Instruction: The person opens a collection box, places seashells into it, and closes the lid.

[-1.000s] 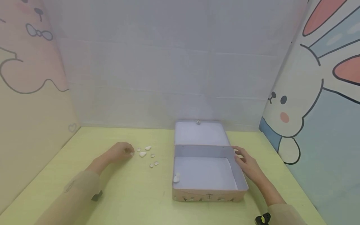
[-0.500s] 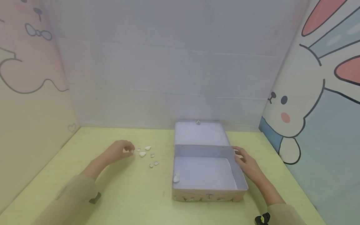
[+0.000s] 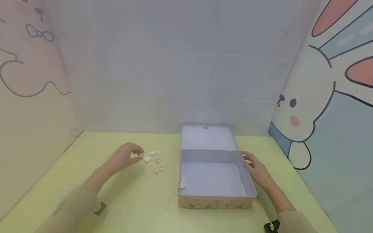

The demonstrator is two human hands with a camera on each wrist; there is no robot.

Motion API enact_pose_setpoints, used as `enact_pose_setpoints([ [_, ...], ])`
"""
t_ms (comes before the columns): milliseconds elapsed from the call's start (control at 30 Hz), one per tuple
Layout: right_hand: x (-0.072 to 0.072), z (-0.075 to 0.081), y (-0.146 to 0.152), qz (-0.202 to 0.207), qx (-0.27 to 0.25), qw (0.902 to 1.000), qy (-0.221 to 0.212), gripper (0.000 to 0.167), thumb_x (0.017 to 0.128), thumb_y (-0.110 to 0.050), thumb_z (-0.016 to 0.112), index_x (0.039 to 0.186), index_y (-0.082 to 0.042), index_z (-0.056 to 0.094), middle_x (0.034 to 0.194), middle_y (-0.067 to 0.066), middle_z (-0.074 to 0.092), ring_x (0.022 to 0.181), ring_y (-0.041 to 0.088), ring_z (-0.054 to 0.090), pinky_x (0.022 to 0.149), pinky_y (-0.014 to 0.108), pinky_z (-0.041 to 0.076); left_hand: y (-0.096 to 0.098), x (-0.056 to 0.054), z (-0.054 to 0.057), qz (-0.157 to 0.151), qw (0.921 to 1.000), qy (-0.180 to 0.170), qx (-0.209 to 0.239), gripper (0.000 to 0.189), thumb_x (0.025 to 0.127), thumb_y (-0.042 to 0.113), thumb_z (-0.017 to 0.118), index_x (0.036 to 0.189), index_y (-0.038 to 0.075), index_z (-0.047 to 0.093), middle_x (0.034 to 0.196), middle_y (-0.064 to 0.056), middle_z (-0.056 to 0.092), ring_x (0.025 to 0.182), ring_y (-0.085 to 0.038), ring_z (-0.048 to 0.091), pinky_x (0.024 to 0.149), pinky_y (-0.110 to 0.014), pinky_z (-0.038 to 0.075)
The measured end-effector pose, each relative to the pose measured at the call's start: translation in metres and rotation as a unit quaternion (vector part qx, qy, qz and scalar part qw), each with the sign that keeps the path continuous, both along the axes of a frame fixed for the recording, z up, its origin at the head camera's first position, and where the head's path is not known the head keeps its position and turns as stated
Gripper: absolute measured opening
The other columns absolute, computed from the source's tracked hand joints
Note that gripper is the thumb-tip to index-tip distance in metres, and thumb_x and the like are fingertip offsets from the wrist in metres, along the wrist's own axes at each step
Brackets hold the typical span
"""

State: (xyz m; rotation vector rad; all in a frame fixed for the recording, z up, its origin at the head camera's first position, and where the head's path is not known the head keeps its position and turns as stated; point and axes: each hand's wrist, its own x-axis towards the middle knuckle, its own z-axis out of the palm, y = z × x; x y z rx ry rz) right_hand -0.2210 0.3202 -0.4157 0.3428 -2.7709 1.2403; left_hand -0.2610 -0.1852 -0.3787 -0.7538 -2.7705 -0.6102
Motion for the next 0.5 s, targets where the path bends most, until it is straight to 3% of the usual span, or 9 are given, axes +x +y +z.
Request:
enact_pose_setpoints([
  [267,-0.002,0.002,-0.001,-0.011,0.004,0.9999,-0.006,0.045,0.100,-0.021,0.044,0.142,-0.007,0.035,0.133,0.031,0.046,0.108,0.046,0.056,0.073,0.025,0.050,0.017,0.004,0.012,-0.014,0.9992,0.022,0.030,0.014,0.079,0.014,0.075,0.091,0.011,0.071,0.082,0.006,0.064,0.080,-0.015,0.055,0.072,-0.031,0.045],
  [500,-0.004,0.001,-0.001,-0.011,0.005,0.9999,-0.004,0.045,0.101,-0.020,0.044,0.143,-0.006,0.033,0.135,0.030,0.045,0.111,0.047,0.055,0.075,0.026,0.050,0.034,0.010,0.020,-0.042,0.9946,0.076,0.057,0.014,0.076,0.011,0.077,0.087,0.013,0.070,0.080,0.006,0.065,0.078,-0.017,0.056,0.072,-0.031,0.045],
])
